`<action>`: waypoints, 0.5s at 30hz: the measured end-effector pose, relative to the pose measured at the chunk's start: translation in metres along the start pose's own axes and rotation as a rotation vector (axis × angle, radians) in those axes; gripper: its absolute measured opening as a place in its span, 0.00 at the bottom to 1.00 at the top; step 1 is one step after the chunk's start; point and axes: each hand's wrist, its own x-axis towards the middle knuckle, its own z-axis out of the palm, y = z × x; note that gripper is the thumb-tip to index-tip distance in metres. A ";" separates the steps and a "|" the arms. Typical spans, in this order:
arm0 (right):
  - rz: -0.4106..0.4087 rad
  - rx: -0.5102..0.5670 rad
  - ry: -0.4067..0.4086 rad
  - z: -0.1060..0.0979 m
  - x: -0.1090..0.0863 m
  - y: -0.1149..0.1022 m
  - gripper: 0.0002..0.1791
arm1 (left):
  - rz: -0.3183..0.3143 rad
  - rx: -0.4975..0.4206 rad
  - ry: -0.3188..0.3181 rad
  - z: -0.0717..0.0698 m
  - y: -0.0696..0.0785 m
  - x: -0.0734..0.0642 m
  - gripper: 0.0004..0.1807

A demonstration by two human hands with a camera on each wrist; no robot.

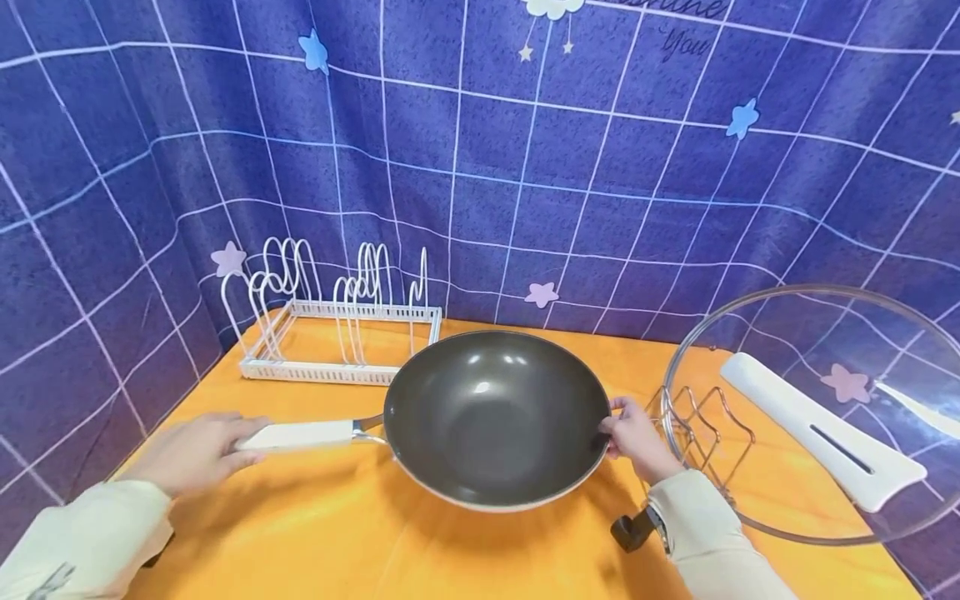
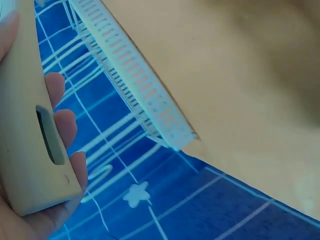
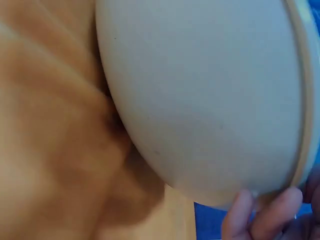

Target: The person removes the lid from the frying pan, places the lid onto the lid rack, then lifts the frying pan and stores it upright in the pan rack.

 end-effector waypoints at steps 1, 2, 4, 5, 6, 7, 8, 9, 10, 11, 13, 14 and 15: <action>0.009 0.009 0.024 -0.001 0.003 -0.001 0.18 | -0.001 -0.002 -0.007 0.000 0.002 0.004 0.22; 0.015 0.016 0.042 -0.001 0.005 -0.001 0.18 | -0.002 -0.004 -0.015 0.000 0.004 0.007 0.22; 0.030 0.021 0.073 -0.002 0.008 0.000 0.18 | -0.003 0.003 -0.027 -0.001 0.008 0.011 0.23; 0.040 0.018 0.083 -0.002 0.009 0.001 0.19 | -0.005 0.006 -0.031 -0.001 0.010 0.011 0.23; 0.048 0.014 0.088 -0.002 0.009 0.003 0.19 | -0.006 0.010 -0.033 -0.002 0.011 0.011 0.23; 0.055 0.013 0.091 -0.002 0.008 0.005 0.20 | -0.009 0.013 -0.036 -0.002 0.012 0.010 0.23; 0.062 0.017 0.095 -0.001 0.007 0.007 0.20 | -0.012 0.016 -0.036 -0.003 0.014 0.010 0.23; 0.068 0.026 0.102 -0.001 0.006 0.009 0.21 | -0.011 0.019 -0.036 -0.003 0.015 0.009 0.23; 0.071 0.034 0.112 0.000 0.005 0.011 0.20 | -0.011 0.021 -0.034 -0.004 0.016 0.008 0.22; 0.076 0.048 0.122 0.000 0.003 0.013 0.20 | -0.011 0.026 -0.033 -0.004 0.017 0.008 0.22; 0.081 0.082 0.137 0.002 -0.001 0.016 0.19 | -0.018 0.031 -0.029 -0.004 0.020 0.008 0.22; 0.083 0.100 0.141 0.003 -0.003 0.016 0.19 | -0.024 0.033 -0.026 -0.004 0.022 0.008 0.22; 0.085 0.115 0.141 0.004 -0.006 0.017 0.18 | -0.027 0.032 -0.023 -0.003 0.023 0.008 0.22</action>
